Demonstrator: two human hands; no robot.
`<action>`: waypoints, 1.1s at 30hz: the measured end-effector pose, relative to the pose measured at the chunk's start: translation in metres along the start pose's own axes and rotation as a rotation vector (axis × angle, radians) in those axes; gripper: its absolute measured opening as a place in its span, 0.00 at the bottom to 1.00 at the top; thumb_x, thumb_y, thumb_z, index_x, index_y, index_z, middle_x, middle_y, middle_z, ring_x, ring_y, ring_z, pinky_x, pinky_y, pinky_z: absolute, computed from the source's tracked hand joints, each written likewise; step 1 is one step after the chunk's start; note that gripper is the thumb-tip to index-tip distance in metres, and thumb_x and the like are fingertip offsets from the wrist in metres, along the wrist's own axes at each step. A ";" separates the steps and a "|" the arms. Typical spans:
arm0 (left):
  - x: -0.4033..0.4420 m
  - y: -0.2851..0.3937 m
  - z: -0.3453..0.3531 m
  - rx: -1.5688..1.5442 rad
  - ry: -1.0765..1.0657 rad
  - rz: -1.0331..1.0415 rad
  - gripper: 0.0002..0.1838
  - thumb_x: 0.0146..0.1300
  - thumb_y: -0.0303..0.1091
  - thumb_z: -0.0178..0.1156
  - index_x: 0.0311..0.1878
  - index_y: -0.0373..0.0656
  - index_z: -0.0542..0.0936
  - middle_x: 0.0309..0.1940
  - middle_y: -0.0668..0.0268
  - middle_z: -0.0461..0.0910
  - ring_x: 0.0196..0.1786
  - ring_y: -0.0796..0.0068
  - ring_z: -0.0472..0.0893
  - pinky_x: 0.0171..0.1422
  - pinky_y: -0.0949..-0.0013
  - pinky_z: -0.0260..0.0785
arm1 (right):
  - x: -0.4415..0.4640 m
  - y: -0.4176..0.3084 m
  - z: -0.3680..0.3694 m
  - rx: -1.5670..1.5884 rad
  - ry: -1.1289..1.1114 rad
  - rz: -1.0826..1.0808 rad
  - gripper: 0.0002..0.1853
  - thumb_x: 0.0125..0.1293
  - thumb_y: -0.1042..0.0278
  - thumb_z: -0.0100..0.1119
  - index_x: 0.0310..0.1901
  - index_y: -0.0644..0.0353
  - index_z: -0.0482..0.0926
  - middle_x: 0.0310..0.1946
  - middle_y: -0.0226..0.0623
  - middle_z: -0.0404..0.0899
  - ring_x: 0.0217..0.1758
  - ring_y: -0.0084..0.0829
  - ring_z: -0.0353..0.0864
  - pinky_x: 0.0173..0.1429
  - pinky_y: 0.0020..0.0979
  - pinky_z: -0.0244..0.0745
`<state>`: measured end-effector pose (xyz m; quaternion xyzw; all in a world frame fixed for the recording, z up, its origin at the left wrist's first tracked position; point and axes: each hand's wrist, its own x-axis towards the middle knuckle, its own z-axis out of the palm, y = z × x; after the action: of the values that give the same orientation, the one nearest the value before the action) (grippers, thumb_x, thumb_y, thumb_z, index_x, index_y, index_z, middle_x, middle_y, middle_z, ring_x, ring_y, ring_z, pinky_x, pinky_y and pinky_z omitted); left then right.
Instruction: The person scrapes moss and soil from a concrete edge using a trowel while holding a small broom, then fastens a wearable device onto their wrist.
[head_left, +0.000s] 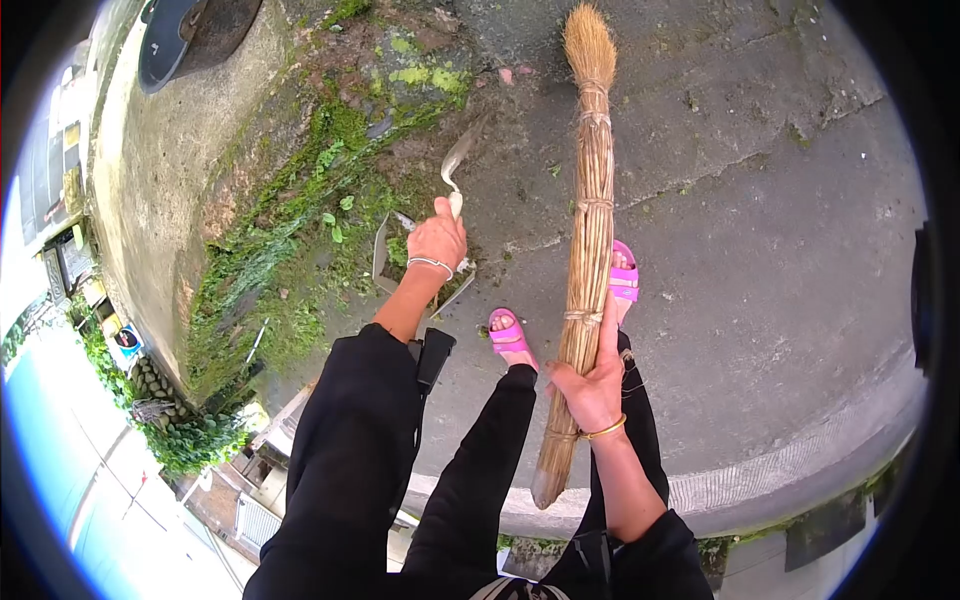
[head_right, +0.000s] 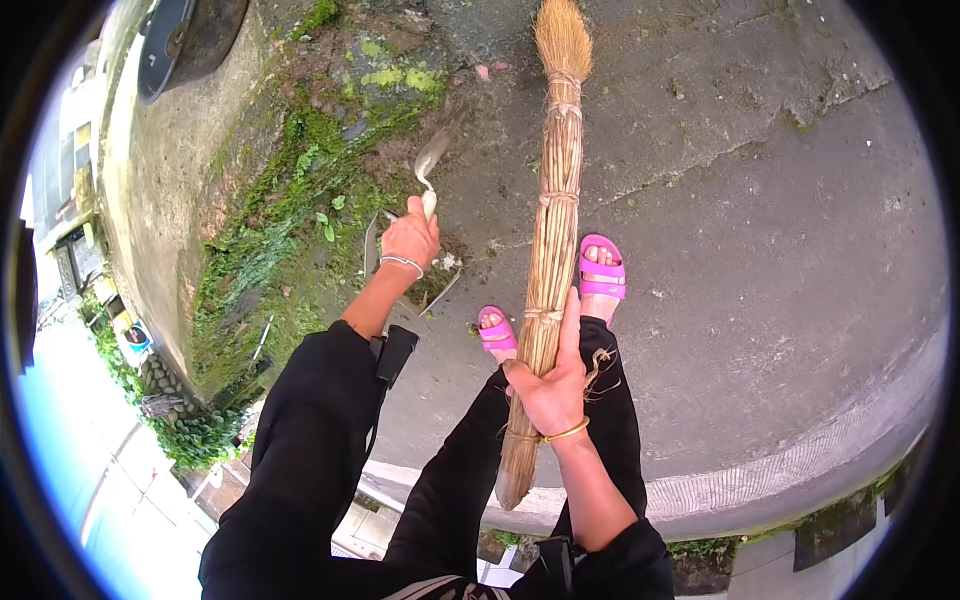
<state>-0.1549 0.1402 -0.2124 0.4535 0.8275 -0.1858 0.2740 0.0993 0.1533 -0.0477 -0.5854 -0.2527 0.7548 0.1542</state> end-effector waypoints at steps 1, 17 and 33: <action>-0.001 0.001 0.000 -0.046 0.082 -0.039 0.18 0.65 0.43 0.50 0.47 0.40 0.61 0.28 0.48 0.81 0.33 0.48 0.82 0.40 0.52 0.75 | 0.000 0.001 0.000 0.010 0.006 0.003 0.54 0.51 0.88 0.57 0.74 0.47 0.37 0.39 0.31 0.74 0.23 0.20 0.73 0.25 0.24 0.72; 0.029 0.029 0.014 -0.223 0.189 -0.058 0.17 0.63 0.41 0.51 0.45 0.38 0.61 0.28 0.49 0.81 0.33 0.49 0.82 0.40 0.53 0.75 | 0.003 0.002 0.002 -0.010 0.009 0.027 0.55 0.49 0.89 0.55 0.74 0.46 0.36 0.37 0.30 0.73 0.23 0.20 0.72 0.26 0.23 0.72; 0.049 0.025 0.010 -0.059 0.157 -0.027 0.15 0.61 0.34 0.53 0.45 0.36 0.63 0.28 0.51 0.81 0.32 0.55 0.83 0.37 0.56 0.76 | 0.002 0.005 -0.001 -0.025 0.017 0.038 0.54 0.49 0.89 0.54 0.74 0.47 0.37 0.38 0.31 0.73 0.24 0.21 0.72 0.26 0.23 0.72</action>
<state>-0.1521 0.1795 -0.2522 0.4471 0.8577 -0.1288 0.2188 0.0997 0.1508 -0.0522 -0.5983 -0.2497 0.7494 0.1347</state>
